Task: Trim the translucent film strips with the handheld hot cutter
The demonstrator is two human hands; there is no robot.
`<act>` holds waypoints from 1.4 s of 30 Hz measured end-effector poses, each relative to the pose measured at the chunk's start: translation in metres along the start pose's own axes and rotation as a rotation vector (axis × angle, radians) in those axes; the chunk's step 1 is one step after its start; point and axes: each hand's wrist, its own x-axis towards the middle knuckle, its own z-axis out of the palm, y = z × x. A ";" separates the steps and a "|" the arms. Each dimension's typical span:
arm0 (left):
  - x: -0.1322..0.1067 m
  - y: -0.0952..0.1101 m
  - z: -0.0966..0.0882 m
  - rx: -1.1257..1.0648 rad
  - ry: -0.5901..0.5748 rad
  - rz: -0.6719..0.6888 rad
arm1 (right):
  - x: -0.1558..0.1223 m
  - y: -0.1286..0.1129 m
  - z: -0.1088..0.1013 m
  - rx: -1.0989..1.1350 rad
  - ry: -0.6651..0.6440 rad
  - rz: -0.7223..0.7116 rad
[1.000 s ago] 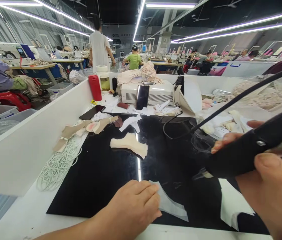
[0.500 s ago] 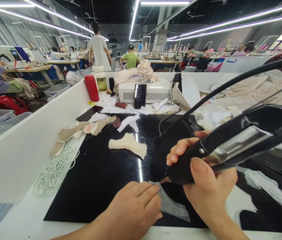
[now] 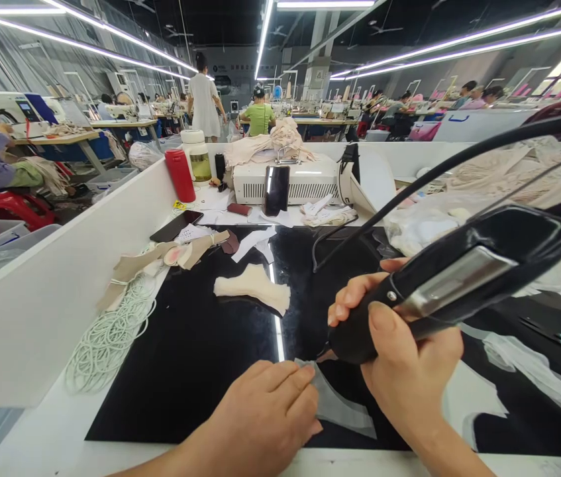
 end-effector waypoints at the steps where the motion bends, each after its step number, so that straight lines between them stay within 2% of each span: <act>1: 0.000 0.000 0.000 0.003 -0.002 0.000 | 0.001 0.000 0.000 0.001 0.007 0.006; 8: -0.002 0.001 0.001 0.016 -0.041 0.008 | 0.000 0.002 0.005 0.065 -0.036 0.000; 19: 0.001 0.000 -0.001 0.046 -0.011 0.018 | 0.001 0.003 0.009 0.098 0.001 0.013; 28: 0.001 0.001 0.000 0.054 -0.006 0.020 | 0.001 0.009 0.014 0.159 -0.044 0.021; 35: 0.001 0.001 0.002 0.061 0.022 0.020 | 0.000 0.009 0.015 0.141 -0.025 0.028; 42: -0.001 0.000 0.002 0.060 -0.027 0.025 | 0.003 0.006 0.014 0.159 -0.006 0.006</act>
